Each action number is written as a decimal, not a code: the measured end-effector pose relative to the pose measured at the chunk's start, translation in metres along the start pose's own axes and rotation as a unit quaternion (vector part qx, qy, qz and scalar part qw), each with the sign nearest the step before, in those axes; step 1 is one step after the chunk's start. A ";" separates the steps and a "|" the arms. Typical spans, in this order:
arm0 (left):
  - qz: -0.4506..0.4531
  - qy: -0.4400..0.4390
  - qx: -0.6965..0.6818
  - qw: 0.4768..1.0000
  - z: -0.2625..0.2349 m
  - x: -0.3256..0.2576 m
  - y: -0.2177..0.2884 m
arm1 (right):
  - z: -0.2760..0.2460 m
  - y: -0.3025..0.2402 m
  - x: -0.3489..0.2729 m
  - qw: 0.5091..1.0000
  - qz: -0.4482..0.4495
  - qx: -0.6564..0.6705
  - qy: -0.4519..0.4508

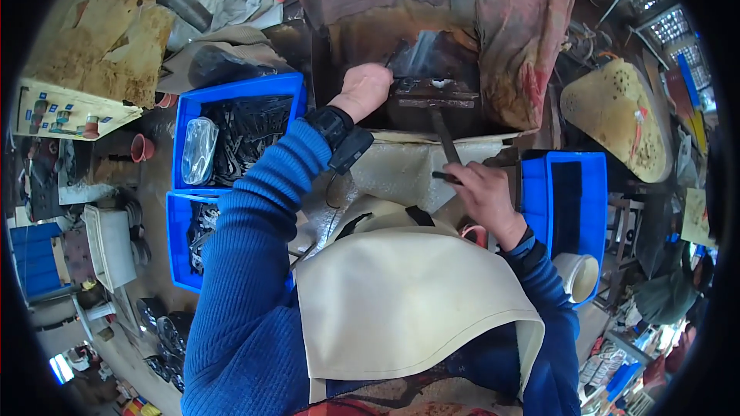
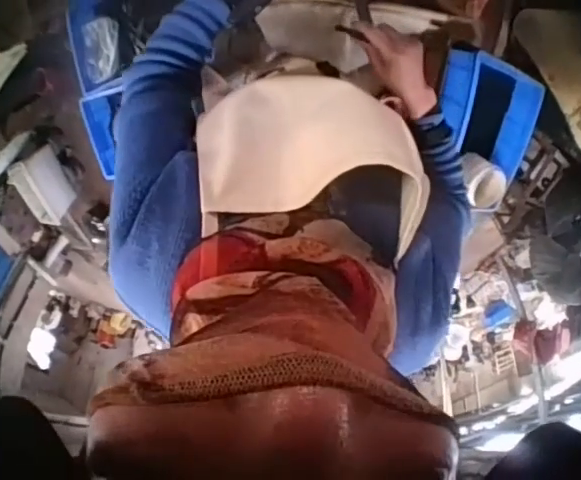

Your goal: The person picks up metal pieces from a blue bin, holds them against a grinding wheel, and places them into a different blue bin. They also pick up a small container from a blue bin, dip it into a bucket of liquid, and return it to the bin.

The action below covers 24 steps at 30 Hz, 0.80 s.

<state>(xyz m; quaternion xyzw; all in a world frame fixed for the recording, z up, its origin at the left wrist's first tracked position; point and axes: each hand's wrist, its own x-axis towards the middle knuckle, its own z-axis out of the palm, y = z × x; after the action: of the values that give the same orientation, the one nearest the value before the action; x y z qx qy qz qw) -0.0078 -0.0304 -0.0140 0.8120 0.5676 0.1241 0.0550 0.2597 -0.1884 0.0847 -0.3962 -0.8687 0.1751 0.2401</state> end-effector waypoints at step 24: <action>-0.101 0.050 -0.092 0.989 -0.078 -0.023 0.090 | 0.039 0.071 0.106 0.572 0.344 0.727 0.163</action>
<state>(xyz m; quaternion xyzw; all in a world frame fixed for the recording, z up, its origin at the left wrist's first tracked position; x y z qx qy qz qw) 0.0457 -0.0876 0.0789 0.7350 0.6346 0.2101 0.1134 0.2205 -0.0663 0.0469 -0.3792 -0.1938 0.7494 0.5070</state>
